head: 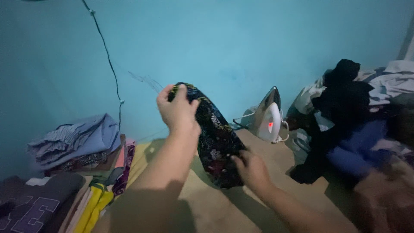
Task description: Ironing and folding a grey sweatshirt and a pair of patterned shorts.
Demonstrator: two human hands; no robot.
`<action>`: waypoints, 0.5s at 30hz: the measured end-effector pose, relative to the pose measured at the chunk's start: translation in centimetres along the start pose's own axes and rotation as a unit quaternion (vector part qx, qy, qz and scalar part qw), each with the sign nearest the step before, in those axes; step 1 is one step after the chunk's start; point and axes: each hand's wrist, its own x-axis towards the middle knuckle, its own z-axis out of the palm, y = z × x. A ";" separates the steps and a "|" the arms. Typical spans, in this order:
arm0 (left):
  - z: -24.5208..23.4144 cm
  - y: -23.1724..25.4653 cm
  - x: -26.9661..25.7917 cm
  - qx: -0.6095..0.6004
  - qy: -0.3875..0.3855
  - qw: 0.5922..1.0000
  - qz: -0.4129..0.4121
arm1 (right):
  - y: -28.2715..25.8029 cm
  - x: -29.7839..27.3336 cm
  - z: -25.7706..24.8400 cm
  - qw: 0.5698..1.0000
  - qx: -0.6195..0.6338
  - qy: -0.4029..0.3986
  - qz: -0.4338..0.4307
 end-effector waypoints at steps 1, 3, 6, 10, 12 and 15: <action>-1.0 0.1 1.1 0.005 0.013 1.000 0.010 | 2.2 1.1 0.0 0.997 0.013 0.018 -0.070; -3.6 -0.6 3.8 0.010 0.026 0.999 0.017 | 4.8 2.7 -0.8 0.990 0.026 0.035 -0.136; -7.7 -2.8 7.9 -0.014 0.039 0.998 0.037 | 4.4 3.7 -4.0 0.981 -0.029 0.062 -0.180; -11.7 -5.0 10.4 0.062 0.105 0.990 -0.067 | 0.7 4.6 -8.6 0.952 -0.245 0.011 -0.183; -13.9 -7.4 12.8 0.116 0.124 0.974 -0.147 | -0.6 5.9 -10.1 0.942 -0.304 -0.063 -0.125; -15.4 -10.3 15.3 0.095 0.114 0.986 -0.081 | -1.7 8.1 -11.7 0.943 -0.321 -0.015 -0.083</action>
